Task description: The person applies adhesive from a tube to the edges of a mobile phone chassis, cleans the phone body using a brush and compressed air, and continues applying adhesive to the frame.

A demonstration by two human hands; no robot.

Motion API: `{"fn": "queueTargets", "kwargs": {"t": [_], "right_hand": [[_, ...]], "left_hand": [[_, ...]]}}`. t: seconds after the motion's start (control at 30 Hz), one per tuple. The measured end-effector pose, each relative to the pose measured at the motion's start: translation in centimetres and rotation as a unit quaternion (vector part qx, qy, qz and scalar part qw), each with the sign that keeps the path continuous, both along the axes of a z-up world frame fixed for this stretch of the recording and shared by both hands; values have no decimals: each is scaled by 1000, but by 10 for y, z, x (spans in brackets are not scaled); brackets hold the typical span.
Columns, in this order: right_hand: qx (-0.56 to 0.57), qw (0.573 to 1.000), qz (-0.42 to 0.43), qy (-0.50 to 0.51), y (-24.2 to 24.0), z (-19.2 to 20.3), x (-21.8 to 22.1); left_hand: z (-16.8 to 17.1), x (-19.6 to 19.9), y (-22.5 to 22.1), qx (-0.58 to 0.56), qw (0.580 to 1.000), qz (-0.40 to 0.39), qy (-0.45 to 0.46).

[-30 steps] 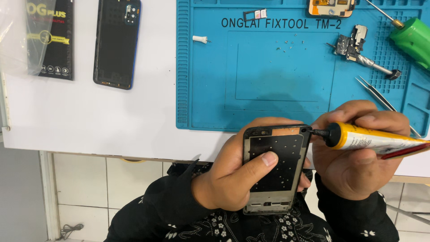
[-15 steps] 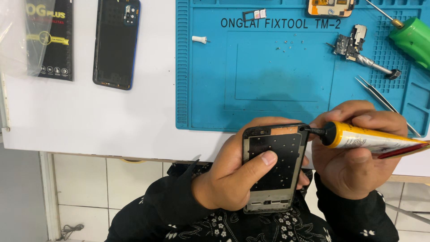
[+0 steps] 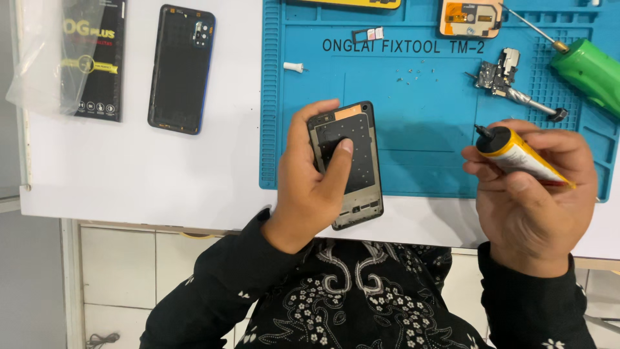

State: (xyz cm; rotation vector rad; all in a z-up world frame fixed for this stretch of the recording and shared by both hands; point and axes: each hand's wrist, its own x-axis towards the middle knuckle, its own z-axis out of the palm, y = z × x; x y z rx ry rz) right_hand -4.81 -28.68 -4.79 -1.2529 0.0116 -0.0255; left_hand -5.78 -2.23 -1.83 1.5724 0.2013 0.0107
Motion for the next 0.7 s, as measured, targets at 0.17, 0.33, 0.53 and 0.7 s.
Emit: {"fn": "queueTargets", "kwargs": {"t": [0.17,0.33,0.53,0.7], "right_hand": [[91,994,50,36,-4,-3,7],[87,993,76,37,0,-3,9],[75,994,78,19,2,-2,8],[42,996,70,32,5,-1,5]], "left_hand": [[-15,4,6,21,1000,11,-18],[-10,9,30,261,957,-29,-120],[-20,7,50,515,833,-41,-197],[-12,16,60,531,807,-56,-251]]}}
